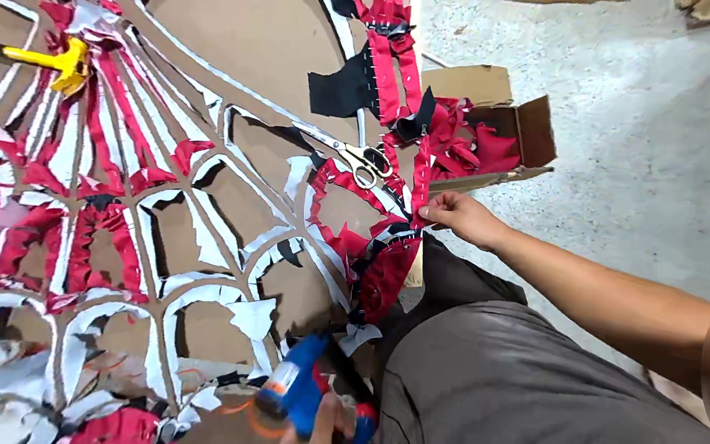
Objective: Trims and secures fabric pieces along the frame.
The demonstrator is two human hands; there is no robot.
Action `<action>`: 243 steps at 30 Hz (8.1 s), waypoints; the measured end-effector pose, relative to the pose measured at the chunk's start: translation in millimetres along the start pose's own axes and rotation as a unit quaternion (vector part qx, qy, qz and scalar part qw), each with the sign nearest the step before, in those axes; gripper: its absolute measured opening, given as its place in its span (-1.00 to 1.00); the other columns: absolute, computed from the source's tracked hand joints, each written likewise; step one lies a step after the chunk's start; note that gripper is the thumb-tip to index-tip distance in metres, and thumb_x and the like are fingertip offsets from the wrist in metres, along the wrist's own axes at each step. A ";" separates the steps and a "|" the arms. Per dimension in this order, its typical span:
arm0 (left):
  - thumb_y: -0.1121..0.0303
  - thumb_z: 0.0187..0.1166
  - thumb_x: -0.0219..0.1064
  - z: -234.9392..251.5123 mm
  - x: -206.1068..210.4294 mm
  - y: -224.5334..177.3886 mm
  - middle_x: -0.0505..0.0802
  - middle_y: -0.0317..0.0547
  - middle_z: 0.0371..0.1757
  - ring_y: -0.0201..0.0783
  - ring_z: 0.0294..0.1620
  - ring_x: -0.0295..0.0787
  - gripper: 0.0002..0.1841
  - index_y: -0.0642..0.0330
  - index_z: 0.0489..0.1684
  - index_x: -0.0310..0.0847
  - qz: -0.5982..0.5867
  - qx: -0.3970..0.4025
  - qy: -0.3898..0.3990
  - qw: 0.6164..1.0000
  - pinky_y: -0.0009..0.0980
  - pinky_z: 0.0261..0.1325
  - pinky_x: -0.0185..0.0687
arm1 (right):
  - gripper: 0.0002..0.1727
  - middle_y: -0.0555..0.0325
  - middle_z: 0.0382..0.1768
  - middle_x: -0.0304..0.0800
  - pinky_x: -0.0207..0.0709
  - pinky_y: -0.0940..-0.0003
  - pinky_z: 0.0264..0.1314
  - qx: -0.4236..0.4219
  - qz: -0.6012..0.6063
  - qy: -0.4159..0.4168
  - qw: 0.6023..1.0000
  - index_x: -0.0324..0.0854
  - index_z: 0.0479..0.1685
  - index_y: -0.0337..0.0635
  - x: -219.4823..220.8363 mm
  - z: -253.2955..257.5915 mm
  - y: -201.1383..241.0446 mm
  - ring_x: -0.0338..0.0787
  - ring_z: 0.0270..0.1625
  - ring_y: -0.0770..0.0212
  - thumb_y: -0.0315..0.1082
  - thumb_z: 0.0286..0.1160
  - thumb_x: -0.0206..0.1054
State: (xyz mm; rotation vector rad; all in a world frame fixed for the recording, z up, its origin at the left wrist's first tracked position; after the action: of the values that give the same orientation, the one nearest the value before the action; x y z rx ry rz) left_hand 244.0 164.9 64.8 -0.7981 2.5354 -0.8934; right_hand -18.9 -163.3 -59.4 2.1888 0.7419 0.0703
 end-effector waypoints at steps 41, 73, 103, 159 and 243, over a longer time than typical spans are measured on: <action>0.30 0.63 0.42 68.4 91.8 -48.8 0.73 -0.12 -0.71 -0.22 -0.76 0.67 -0.77 0.35 -0.25 0.70 0.192 -0.060 -0.259 0.945 -0.26 -0.63 0.71 | -0.70 0.04 -0.20 0.93 0.86 0.21 0.03 0.137 0.104 0.294 0.940 0.74 -0.03 -0.27 52.4 46.5 -14.5 0.95 -0.15 0.17 -0.28 0.39 0.60; 0.16 0.56 0.51 149.0 66.1 -138.6 0.79 -0.12 -0.60 -0.19 -0.65 0.72 -0.73 0.21 -0.18 0.77 0.407 0.032 -0.180 0.895 -0.10 -0.47 0.72 | -0.53 0.11 -0.27 0.89 0.74 -0.02 0.09 0.079 -0.009 0.205 0.976 0.78 -0.09 -0.12 46.0 43.5 -31.9 0.89 -0.13 0.17 0.14 0.42 0.52; 0.15 0.52 0.51 222.5 99.3 -218.8 0.79 -0.10 -0.59 -0.14 -0.64 0.73 -0.76 0.14 -0.24 0.77 0.561 0.159 -0.001 0.813 -0.02 -0.46 0.72 | -0.63 0.21 -0.28 0.90 0.73 0.16 0.05 -0.015 0.126 0.105 0.986 0.81 -0.13 -0.08 58.5 17.6 -42.3 0.87 -0.15 0.30 0.04 0.68 0.33; 0.00 0.32 0.47 118.1 116.4 -102.2 0.81 -0.23 -0.50 -0.23 -0.44 0.79 -0.68 0.05 -0.24 0.83 0.644 0.218 0.074 0.729 0.01 -0.29 0.70 | -0.67 0.03 -0.16 0.91 0.79 0.14 0.16 -0.065 0.264 0.121 0.955 0.70 0.06 -0.31 77.1 11.9 -47.2 0.91 -0.06 0.22 -0.18 0.67 0.37; 0.20 0.33 0.56 66.1 130.5 -114.3 0.93 0.16 -0.28 0.01 -0.26 0.94 -0.56 0.40 0.02 0.80 0.625 0.270 0.086 0.728 0.12 -0.08 0.78 | -0.50 0.01 -0.09 0.86 0.73 -0.03 0.15 0.011 0.079 0.108 0.991 0.64 0.16 -0.20 61.0 17.8 -40.6 0.87 -0.01 0.14 0.01 0.48 0.49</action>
State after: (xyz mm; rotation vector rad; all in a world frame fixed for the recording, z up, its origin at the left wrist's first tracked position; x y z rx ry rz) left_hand 218.0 -18.7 74.2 1.1187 1.9827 -1.0207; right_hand 16.8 -122.6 -111.9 2.2811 0.6870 0.3871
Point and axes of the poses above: each hand's wrist, its own z-axis towards the middle knuckle, its own x-axis out of the palm, y = z × x, the point moved 10 cm from there along z, towards the middle knuckle
